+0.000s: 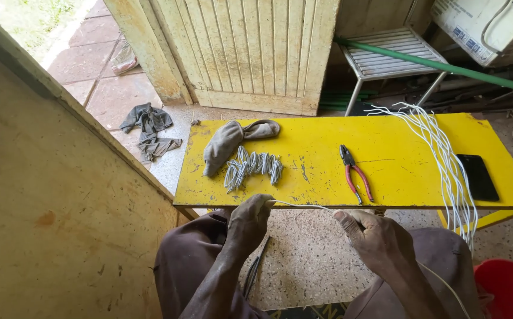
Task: The person sits on the floor and repeatedly ties loops into a long white wire using their hands. They pull the wire taut, form a loop, and secure it before moving to the next section. A pair of pliers and a smartphone are visible on the yellow table nearby.
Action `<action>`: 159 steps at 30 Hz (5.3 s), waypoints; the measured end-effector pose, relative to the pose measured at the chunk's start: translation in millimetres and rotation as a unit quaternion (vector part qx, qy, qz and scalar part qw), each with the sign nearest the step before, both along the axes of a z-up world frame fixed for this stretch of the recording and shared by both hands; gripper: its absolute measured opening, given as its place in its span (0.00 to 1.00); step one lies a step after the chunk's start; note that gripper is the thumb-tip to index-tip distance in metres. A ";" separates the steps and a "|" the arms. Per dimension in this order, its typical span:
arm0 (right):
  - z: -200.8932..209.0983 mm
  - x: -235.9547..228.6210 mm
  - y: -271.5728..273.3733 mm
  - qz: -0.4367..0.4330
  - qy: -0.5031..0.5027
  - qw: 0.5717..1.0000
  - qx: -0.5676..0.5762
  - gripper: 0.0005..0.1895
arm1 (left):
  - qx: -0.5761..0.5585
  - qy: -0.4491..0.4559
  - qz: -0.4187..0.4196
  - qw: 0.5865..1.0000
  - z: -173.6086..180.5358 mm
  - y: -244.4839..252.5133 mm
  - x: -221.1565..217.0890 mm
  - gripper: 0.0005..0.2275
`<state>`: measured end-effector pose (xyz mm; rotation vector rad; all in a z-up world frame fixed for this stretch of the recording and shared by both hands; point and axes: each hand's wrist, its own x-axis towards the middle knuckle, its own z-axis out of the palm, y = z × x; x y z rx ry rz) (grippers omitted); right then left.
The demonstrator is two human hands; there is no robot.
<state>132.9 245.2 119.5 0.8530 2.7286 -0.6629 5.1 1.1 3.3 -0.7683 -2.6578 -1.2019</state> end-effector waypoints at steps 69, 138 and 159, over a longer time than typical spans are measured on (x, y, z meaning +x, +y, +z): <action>-75.0 23.0 -7.0 0.135 0.139 0.978 0.073 0.25 | -0.226 -0.169 -0.222 0.933 52.2 12.0 32.6 0.16; -29.2 45.5 -83.4 0.120 0.111 0.975 -0.150 0.14 | 0.557 -0.344 0.022 0.756 29.9 62.9 52.4 0.31; -24.3 32.9 -22.2 0.078 -0.016 0.997 0.024 0.17 | -0.061 -0.024 -0.137 0.988 51.4 34.3 50.7 0.28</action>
